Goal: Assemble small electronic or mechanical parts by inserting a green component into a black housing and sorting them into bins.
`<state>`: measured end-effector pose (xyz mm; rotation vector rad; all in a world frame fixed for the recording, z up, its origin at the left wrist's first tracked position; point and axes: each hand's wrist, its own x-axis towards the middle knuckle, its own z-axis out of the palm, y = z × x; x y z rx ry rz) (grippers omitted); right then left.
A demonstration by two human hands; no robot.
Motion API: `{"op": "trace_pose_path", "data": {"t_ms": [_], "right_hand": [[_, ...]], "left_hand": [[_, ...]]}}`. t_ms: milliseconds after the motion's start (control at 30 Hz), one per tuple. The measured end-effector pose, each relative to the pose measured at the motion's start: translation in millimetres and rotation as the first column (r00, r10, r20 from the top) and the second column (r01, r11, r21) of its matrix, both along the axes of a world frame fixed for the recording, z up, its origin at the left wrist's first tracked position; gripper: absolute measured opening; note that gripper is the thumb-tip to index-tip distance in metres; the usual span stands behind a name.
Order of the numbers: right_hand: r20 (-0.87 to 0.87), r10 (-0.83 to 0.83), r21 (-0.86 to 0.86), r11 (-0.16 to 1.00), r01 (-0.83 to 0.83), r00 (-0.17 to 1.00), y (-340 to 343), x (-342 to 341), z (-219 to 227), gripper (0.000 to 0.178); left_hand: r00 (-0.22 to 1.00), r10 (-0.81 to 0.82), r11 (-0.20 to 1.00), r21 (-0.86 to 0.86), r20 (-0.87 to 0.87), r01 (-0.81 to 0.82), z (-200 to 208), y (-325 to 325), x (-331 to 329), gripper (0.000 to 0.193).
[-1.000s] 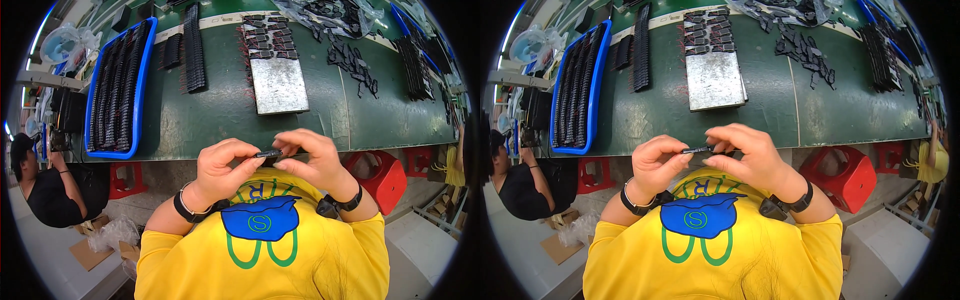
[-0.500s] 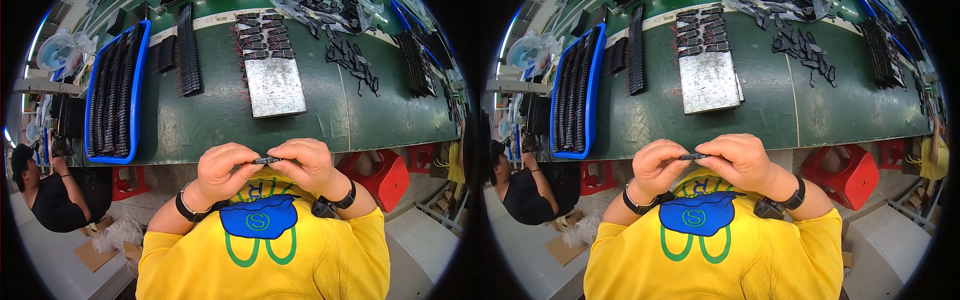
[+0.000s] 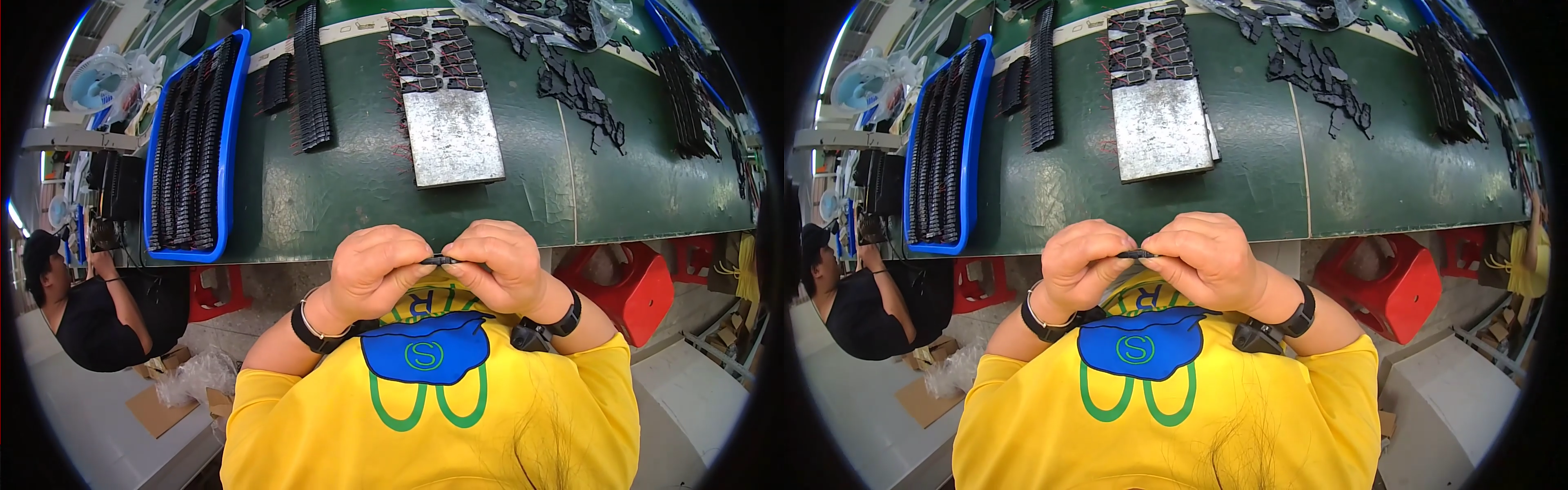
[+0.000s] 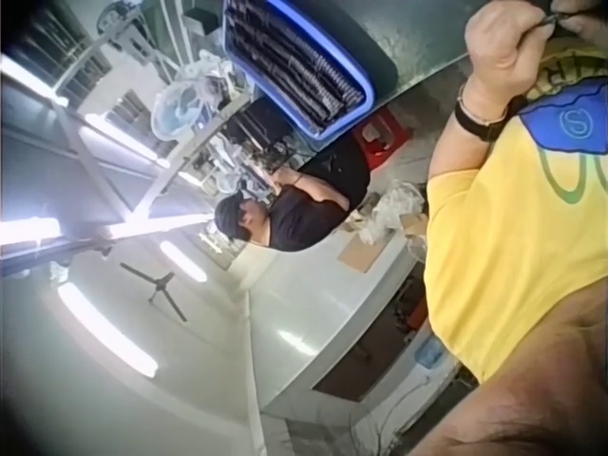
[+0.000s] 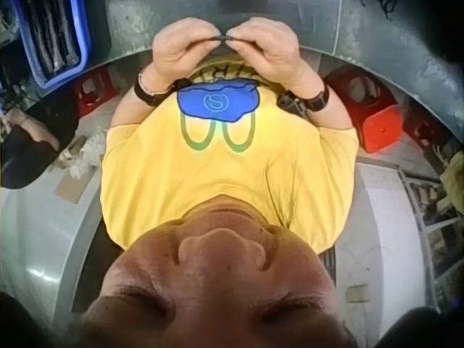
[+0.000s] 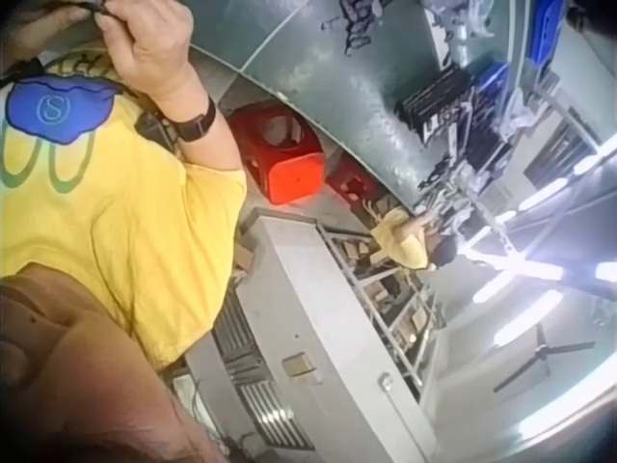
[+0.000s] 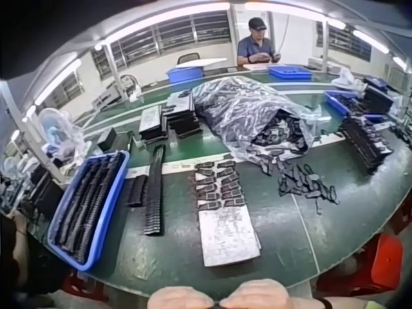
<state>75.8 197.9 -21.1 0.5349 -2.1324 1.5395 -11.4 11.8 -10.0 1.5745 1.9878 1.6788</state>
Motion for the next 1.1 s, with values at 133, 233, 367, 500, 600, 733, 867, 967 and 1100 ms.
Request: {"op": "trace_pose_path", "data": {"t_ms": [133,233,367,500,600,733,867,967,1100], "right_hand": [[0.024,0.029,0.021,0.999,-0.030,0.999,3,-1,1,0.014],[-0.013,0.028,0.049,0.998,-0.027,1.000,2,0,2,0.015],[-0.045,0.011,0.057,0.998,-0.008,0.999,-1,0,-2,0.017],[0.002,-0.002,0.060,0.998,0.002,1.000,-5,1,0,0.020],[0.073,-0.003,0.042,0.999,0.000,0.997,-7,4,6,0.022],[0.119,0.008,0.027,1.000,-0.012,0.993,-6,2,8,0.024],[-0.009,0.015,0.118,0.993,-0.013,1.000,-5,-3,1,0.022],[-0.097,0.004,0.170,0.985,0.013,0.995,-5,-5,0,0.020],[-0.125,-0.016,0.216,0.975,0.043,0.992,-5,-6,3,0.018]], "left_hand": [[0.993,0.023,0.998,-0.063,0.115,-0.015,-3,-3,4,0.018],[0.988,0.050,0.997,-0.073,0.147,-0.040,11,1,6,0.019],[1.000,0.008,0.997,-0.071,0.002,-0.008,14,-1,-3,0.021],[0.997,0.005,0.998,-0.060,-0.077,-0.009,11,-5,-1,0.020],[0.996,0.031,0.998,-0.048,-0.085,-0.035,11,-8,1,0.019],[0.991,0.071,0.997,-0.026,-0.116,-0.074,10,-11,3,0.018],[0.988,0.091,0.996,0.006,-0.125,-0.091,4,-11,4,0.017],[0.993,0.085,0.996,0.018,-0.087,-0.083,2,-11,3,0.017],[0.989,0.105,0.993,-0.044,-0.103,-0.110,11,-11,-1,0.018]]}}
